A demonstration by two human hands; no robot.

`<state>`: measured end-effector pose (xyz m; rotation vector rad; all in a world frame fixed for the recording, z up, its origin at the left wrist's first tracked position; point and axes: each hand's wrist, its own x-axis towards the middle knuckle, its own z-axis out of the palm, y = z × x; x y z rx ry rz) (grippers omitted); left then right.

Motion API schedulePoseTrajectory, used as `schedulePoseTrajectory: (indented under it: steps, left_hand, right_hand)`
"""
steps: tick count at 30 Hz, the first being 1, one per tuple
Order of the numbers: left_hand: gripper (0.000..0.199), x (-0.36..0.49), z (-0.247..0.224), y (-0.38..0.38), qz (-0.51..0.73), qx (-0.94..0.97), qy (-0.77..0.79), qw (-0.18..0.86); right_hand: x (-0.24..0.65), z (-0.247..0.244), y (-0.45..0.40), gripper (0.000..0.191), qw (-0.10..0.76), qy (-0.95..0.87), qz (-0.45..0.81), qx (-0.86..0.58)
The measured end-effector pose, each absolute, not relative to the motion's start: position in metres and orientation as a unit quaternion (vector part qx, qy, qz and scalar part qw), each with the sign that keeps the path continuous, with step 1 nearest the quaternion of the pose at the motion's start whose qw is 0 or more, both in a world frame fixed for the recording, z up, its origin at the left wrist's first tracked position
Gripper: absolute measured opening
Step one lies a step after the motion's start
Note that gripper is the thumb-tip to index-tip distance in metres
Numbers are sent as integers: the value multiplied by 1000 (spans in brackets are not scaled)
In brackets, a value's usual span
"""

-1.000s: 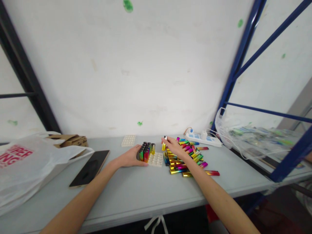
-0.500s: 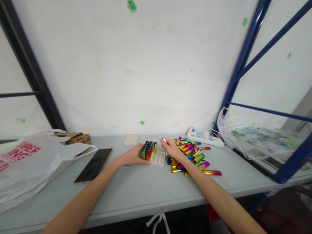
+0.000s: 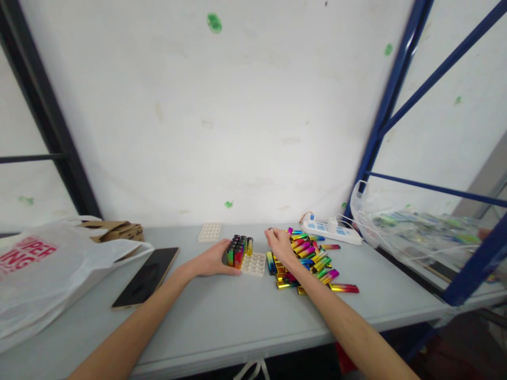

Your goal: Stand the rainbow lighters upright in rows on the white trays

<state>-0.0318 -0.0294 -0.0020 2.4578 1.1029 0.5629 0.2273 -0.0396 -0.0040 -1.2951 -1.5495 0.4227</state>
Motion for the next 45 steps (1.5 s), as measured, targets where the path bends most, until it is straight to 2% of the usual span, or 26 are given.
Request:
schedulePoseTrajectory:
  steps: [4,10,14,19,24,30,36,42,45]
  left_hand:
    - [84,-31,-1,-31,203,875,393,197]
    - [82,-31,0,-32,197,875,396,196]
    - [84,-32,-2,-31,206,875,392,197]
    - [85,-32,-4,-29,212,876,383,204]
    - [86,-32,-4,-29,216,873,384,210]
    - [85,-31,-2,-31,207,874,387,206]
    - [86,-29,1,-34,209,868,401,204]
    - [81,-30,1,-35,211,869,397,205]
    - [81,-30,1,-35,208,871,397,201]
  right_hand:
    - [228,-4,-42,47,503,-655,175,-536]
    - [224,-4,-43,38,469,-688,156,-531]
    - [224,-1,-46,44,472,-689,120,-537]
    - [224,6,-58,37,400,-780,113,-468]
    - [225,10,-62,35,333,-833,6,-442]
    - [224,14,-63,35,300,-836,41,-457]
    - [217,10,-62,25,250,-856,7,-453]
    - [212,7,-60,27,243,-853,8,-461]
    - [216,8,-58,34,247,-838,9,-487]
